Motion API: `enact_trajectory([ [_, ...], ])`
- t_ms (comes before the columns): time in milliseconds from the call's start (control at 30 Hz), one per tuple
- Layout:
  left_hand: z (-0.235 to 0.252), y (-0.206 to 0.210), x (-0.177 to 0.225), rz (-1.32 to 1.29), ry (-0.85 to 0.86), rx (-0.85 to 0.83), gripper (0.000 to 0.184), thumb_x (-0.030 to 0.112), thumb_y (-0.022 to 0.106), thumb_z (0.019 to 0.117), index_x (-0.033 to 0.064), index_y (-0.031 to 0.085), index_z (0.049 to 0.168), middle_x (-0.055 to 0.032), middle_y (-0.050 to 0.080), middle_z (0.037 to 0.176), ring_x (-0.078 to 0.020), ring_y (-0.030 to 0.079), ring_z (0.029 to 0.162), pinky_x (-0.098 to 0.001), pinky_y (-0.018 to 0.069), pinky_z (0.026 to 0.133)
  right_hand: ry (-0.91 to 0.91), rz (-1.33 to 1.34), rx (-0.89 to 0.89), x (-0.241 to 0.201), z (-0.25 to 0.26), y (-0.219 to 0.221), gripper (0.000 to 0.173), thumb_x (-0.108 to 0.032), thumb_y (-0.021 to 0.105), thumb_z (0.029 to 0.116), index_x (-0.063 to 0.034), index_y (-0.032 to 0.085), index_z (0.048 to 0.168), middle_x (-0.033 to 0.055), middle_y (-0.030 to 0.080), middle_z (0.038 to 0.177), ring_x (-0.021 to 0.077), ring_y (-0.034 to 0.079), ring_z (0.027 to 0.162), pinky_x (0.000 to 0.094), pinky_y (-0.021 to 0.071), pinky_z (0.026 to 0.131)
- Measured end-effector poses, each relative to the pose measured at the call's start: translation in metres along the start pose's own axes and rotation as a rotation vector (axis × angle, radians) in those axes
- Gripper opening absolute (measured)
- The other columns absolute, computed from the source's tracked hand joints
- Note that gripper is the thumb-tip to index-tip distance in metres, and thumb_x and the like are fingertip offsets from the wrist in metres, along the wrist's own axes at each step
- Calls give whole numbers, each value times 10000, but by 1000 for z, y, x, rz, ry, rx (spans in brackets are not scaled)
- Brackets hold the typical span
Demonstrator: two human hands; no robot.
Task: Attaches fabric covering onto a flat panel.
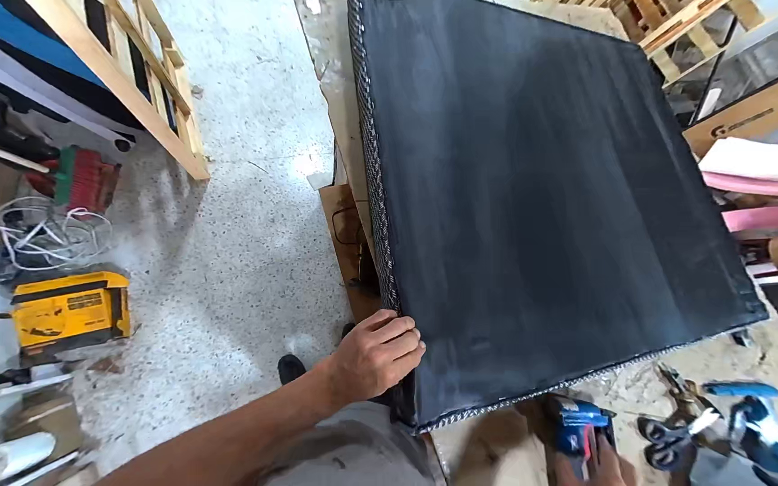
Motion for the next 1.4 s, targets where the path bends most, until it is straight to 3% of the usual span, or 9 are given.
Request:
enact_trajectory([
  [133,-3,2,-2,-30,-123,0,180,85,614,964,132,785,934,9,767,974,-163,686,1093,-366,529,982,-580,387,166,-158,-50,-30,384,-260,776,860,26,708,1106,176,720,1023,259,720,920,409,620,752],
  [233,0,2,-3,-42,-118,-34,199,108,597,960,157,788,934,20,762,974,-163,676,1093,-378,511,990,-699,388,283,-234,-57,5,318,-364,757,816,-80,723,954,59,717,897,194,707,821,362,600,678],
  [400,6,0,-4,-16,-56,-69,193,90,601,947,161,779,921,25,743,951,-171,671,1071,-394,511,991,-672,198,347,-246,-52,20,141,-193,708,727,-112,687,840,11,677,748,185,675,665,332,539,526],
  [533,9,-1,-1,-23,-14,-117,155,47,619,902,141,742,894,-9,726,967,-211,667,1093,-445,499,1032,-621,162,337,-251,-62,22,148,-109,711,679,-96,670,820,21,669,725,200,676,629,360,525,483],
  [733,9,-4,5,-141,163,-359,192,102,587,978,161,767,1010,4,724,984,-198,664,1108,-509,415,1145,-568,432,238,-218,-106,23,263,-300,668,880,-112,763,1037,2,691,799,100,636,633,298,546,527],
  [933,13,-3,14,-231,433,-573,232,107,546,1020,159,737,1140,10,716,1055,-177,652,1111,-474,432,1132,-493,467,66,-201,-140,58,426,-336,549,975,-215,687,1358,13,671,751,164,613,564,385,521,481],
  [1067,22,-1,10,-253,499,-628,217,114,544,1027,149,748,1091,13,728,1024,-165,669,1076,-414,486,1077,-385,421,156,-210,-142,70,479,-274,553,939,-236,647,1407,28,683,766,199,645,570,401,510,446],
  [1233,39,0,13,-355,504,-635,190,196,592,1015,154,772,969,24,725,917,-131,685,958,-354,528,986,-102,305,172,-239,-146,76,593,-214,618,821,-168,631,1413,46,620,620,247,589,440,439,462,378],
  [1400,41,3,10,-380,569,-614,194,204,609,1001,142,783,943,7,728,901,-153,694,944,-358,557,933,99,440,-95,-283,-128,84,585,-329,552,939,-46,509,1449,101,698,766,322,707,667,506,548,564],
])
Point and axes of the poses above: each hand's wrist, its own z-axis towards the middle knuckle, its own y-axis out of the palm, x = y × z, the point moved 6 cm from there along z, towards the middle knuckle
